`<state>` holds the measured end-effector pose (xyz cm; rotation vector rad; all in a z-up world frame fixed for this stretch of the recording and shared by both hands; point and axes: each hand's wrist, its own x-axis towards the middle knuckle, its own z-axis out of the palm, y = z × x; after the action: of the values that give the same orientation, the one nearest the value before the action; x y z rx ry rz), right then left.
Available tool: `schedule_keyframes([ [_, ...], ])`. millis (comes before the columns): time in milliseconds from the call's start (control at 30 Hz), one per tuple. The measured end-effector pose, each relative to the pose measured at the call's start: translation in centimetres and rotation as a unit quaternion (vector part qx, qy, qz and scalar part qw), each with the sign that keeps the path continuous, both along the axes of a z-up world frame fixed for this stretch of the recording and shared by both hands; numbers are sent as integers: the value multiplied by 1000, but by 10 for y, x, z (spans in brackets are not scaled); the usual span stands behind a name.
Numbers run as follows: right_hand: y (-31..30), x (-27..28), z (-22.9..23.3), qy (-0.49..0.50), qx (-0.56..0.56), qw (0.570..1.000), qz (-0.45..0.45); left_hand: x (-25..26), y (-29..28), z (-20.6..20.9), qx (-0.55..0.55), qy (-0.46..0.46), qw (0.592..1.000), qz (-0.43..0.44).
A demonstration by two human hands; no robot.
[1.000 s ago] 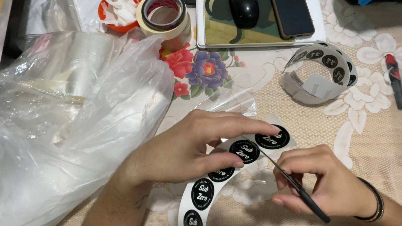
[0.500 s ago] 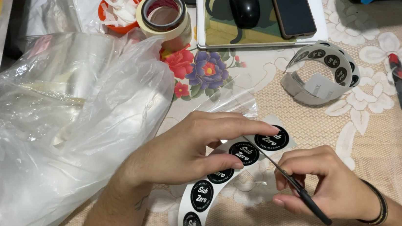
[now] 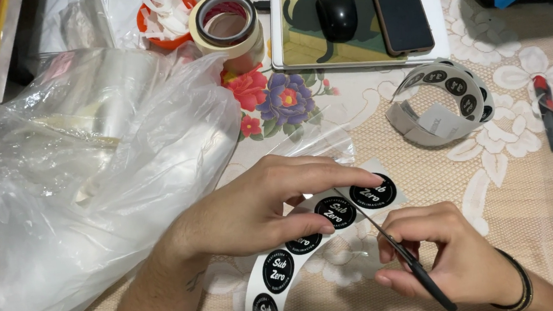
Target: Cutting individual stickers from a roll using scissors and placing them into small plastic bags for packaging.
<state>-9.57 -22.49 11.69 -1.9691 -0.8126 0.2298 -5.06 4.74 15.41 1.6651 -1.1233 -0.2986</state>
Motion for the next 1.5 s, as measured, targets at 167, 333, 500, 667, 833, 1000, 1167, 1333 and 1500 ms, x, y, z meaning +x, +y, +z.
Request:
schedule_keyframes([
  [167,0,-1,1,6,0,1000,2,-1,1,3,10,3,1000,1],
  [333,1,-3,5,3,-1,1000,-5,-2,1,3,9,7,1000,-1],
  [500,1,-4,5,-4,-8,1000,-9,-2,0,3,8,5,1000,-4],
  [667,1,-4,6,-3,-2,1000,-10,-2,1,4,7,6,1000,-4],
  [833,0,-4,4,-4,-5,1000,-12,-2,1,4,3,8,1000,-4],
  [1000,-1,-5,4,14,2,1000,-16,-2,0,5,3,24,1000,-3],
  [1167,-4,-6,-2,17,3,1000,-22,-3,-1,6,15,13,1000,8],
  [1333,-7,-7,-6,-4,-1,1000,-19,-3,-2,6,15,17,1000,6],
  [1500,-9,-8,-11,-15,-10,999,-30,-2,-3,3,12,12,1000,9],
])
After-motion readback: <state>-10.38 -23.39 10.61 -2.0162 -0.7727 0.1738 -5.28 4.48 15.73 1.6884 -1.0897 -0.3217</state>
